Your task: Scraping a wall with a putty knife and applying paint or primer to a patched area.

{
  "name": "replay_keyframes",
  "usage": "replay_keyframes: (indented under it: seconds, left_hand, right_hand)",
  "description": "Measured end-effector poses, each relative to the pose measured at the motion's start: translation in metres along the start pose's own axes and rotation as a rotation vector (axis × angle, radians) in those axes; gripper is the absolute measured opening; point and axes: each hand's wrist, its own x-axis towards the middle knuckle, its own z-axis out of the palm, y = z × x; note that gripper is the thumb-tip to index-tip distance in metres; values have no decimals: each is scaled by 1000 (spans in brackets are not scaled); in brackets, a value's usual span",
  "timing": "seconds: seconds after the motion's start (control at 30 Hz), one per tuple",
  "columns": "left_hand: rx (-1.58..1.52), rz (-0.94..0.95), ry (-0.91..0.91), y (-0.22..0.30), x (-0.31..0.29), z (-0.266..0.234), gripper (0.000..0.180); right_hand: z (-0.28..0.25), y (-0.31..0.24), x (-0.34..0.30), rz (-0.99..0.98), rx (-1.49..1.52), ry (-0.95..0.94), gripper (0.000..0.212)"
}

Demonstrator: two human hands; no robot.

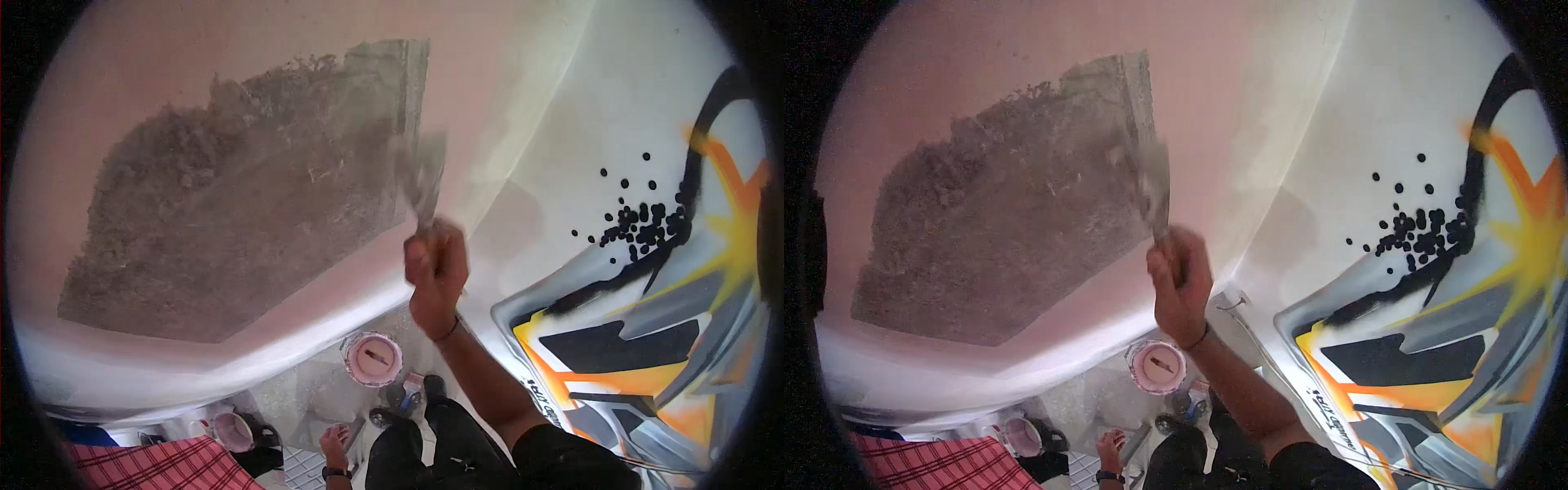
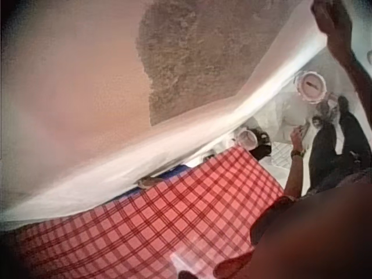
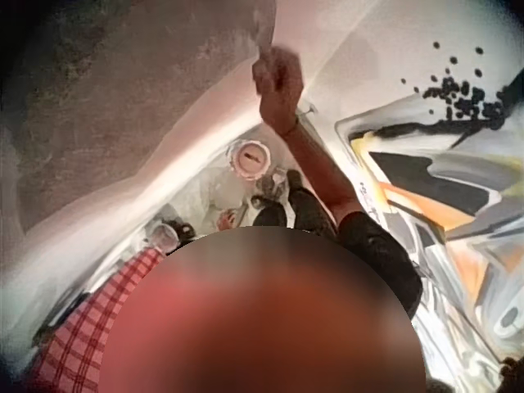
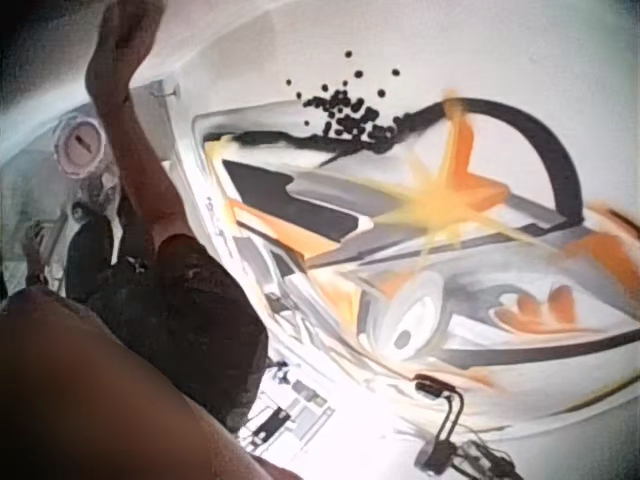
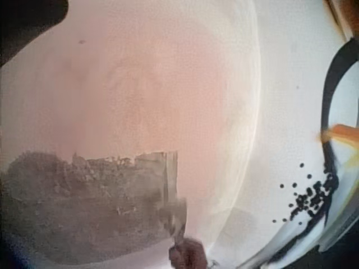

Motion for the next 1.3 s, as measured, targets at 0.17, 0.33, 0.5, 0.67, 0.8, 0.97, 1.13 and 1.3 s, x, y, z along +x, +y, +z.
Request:
replay_keyframes:
  seconds: [0.17, 0.33, 0.5, 0.67, 0.8, 0.97, 1.13, 1.3]
  left_hand:
    - [-185, 321, 53, 33, 18, -7, 21]
    - [-121, 332, -3, 59, 11, -7, 22]
    - [-120, 217, -1, 65, 19, 20, 17]
    - [21, 725, 139, 72, 14, 71, 38]
    - [59, 568, 154, 89, 1, 102, 35]
    - [-113, 309, 144, 98, -14, 122, 25]
    - [-295, 446, 8, 125, -33, 141, 32]
    - [-407, 397, -69, 148, -75, 139, 34]
  right_hand:
    - [-11, -27, 77, 14, 103, -33, 24]
    - [-46, 17, -5, 360, -181, 41, 17]
    - [-58, 22, -82, 656, -131, 178, 30]
    - [-42, -21, 29, 175, -45, -8, 31]
    - [-20, -49, 41, 428, -118, -133, 31]
    - [-18, -52, 34, 146, 32, -5, 31]
    - [-4, -56, 88, 304, 67, -252, 24]
    - [-18, -4, 9, 546, 138, -289, 17]
